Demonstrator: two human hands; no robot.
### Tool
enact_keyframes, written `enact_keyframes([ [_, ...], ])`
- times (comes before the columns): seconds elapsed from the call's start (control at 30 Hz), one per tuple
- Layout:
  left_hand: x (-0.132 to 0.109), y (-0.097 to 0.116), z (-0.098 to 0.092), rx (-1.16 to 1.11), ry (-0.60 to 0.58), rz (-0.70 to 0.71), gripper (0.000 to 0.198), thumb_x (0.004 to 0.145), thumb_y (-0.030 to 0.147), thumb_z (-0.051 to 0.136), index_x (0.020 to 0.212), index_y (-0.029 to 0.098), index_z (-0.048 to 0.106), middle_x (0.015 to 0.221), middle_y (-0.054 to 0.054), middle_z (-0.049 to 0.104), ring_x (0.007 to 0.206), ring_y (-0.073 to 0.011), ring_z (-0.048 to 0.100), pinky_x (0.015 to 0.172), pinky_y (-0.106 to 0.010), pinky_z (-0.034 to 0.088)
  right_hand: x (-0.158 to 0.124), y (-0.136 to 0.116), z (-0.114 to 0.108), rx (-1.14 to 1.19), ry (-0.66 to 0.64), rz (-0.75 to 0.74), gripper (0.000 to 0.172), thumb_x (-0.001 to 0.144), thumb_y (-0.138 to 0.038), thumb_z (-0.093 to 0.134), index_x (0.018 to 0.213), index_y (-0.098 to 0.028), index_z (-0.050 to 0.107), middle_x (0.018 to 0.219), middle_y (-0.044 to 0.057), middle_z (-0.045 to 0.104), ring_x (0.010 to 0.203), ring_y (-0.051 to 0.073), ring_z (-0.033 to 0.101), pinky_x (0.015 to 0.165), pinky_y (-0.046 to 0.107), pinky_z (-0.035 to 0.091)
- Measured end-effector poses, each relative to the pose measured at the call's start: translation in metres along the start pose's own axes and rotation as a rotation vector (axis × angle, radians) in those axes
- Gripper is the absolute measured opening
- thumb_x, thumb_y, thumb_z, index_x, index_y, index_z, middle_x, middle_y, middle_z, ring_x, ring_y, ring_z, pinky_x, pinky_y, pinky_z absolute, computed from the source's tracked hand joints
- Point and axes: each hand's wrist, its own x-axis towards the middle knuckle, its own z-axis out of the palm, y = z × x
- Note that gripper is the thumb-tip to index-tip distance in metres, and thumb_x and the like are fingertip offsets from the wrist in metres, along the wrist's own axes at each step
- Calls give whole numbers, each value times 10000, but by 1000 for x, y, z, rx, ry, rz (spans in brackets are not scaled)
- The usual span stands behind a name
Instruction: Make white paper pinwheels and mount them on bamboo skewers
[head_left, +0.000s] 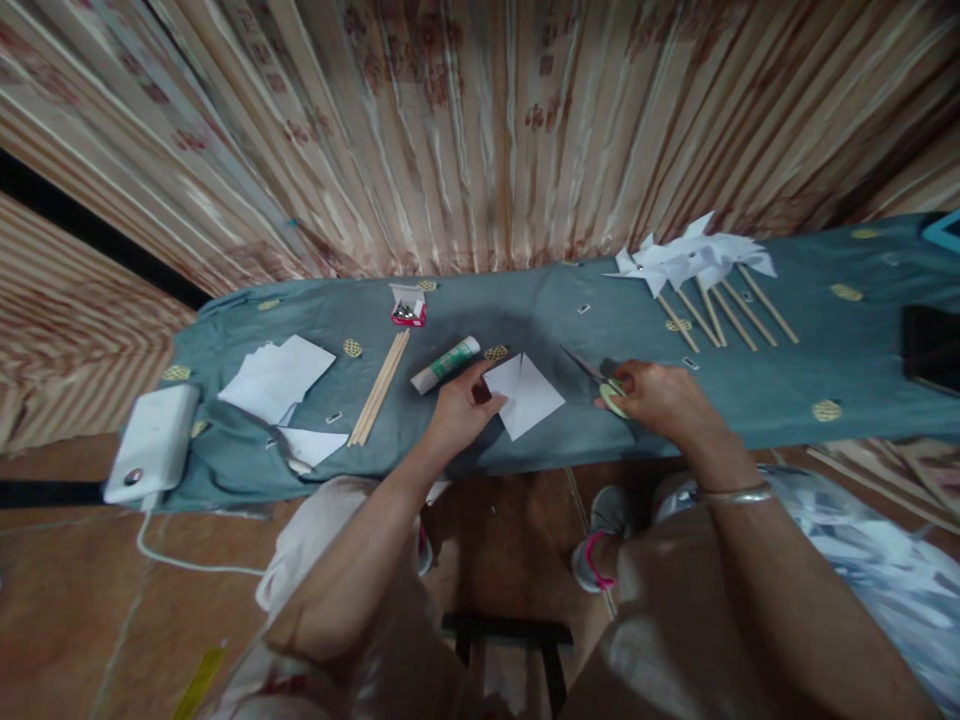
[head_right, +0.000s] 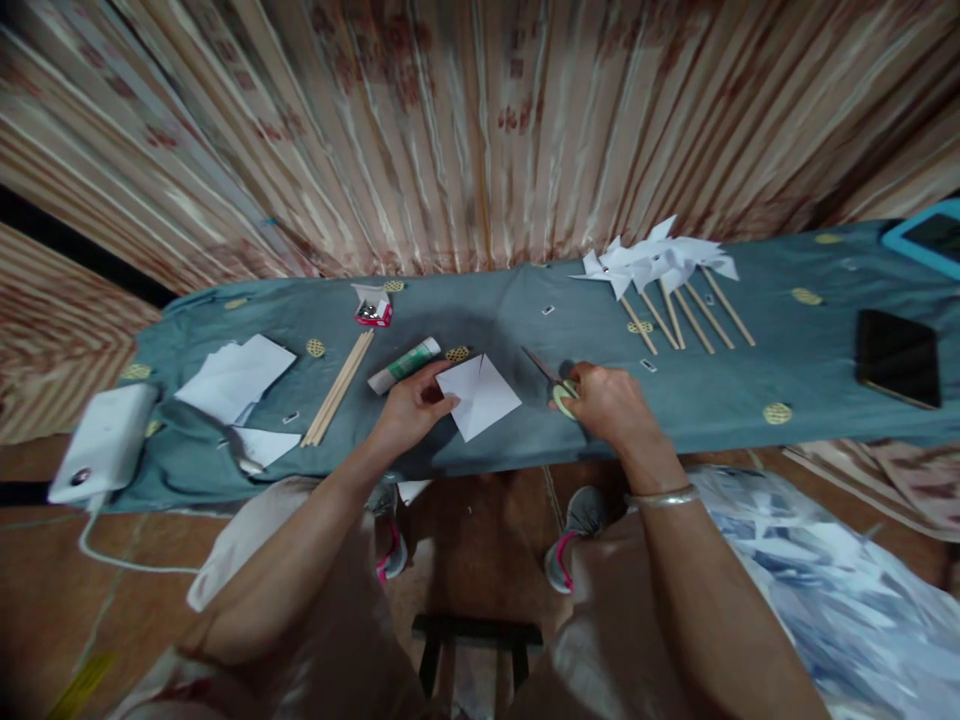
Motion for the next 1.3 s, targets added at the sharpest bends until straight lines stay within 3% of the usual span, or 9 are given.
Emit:
enact_keyframes([
  [0.1,-2,2,-12,200,34,119,572,725,170,687,1285,181,571,1183,-107,661,899,-214,656,842,-367,539,0,1,-2,-33,-9,29,351,774,-470,662,962,-175,692,857,119,751,845,308,708,657,330,440],
  [0.2,-7,8,-17,440,60,316,441,788,144,622,1227,176,610,1306,-119,592,1170,-261,560,1032,-438,447,3,-3,-5,-36,-34,70,360,785,-472,650,976,-170,695,889,134,752,865,320,705,671,342,449],
  [0.37,-23,15,-2,688,-162,489,271,906,158,488,1111,180,665,1254,-97,647,1270,-263,494,1105,-488,360,11,-7,-8,-21,-105,56,346,782,-452,661,968,-163,702,909,139,752,893,316,699,698,350,465],
  [0.47,-30,12,9,756,-248,501,284,922,237,512,1175,170,623,1311,-116,612,1315,-269,460,1160,-533,253,12,-7,-9,-8,-145,60,303,771,-400,679,970,-173,705,904,117,756,886,297,700,698,340,470],
  [0.6,-33,4,15,774,-265,496,364,919,266,526,1247,113,567,1368,-161,555,1325,-284,451,1158,-495,280,7,-5,-9,7,-120,27,313,776,-393,677,1001,-176,701,873,106,758,840,280,700,673,332,467],
  [0.77,-35,-4,16,760,-253,511,381,928,267,507,1279,122,535,1391,-162,531,1351,-286,423,1142,-496,316,-8,-16,-7,-83,103,-52,261,873,-339,563,969,-135,695,872,152,741,830,291,685,713,357,486],
  [0.9,-37,-4,17,783,-228,531,375,932,272,503,1276,128,534,1392,-153,533,1345,-283,432,1137,-491,324,-14,-46,5,21,286,-236,293,914,-248,482,1053,-77,676,1051,191,709,968,318,638,857,408,492],
  [1.07,-39,-3,18,832,-226,529,405,943,289,489,1300,101,523,1408,-161,523,1354,-278,431,1146,-465,315,-8,-84,29,222,258,-492,400,912,-85,345,1217,-104,603,1255,168,636,1154,260,582,972,403,474],
  [1.3,-43,-7,16,909,-229,533,486,964,369,440,1366,99,472,1448,-159,489,1402,-268,371,1161,-449,283,11,-100,45,148,285,-493,436,862,-53,399,1264,-51,565,1319,200,590,1225,274,536,1042,376,424],
])
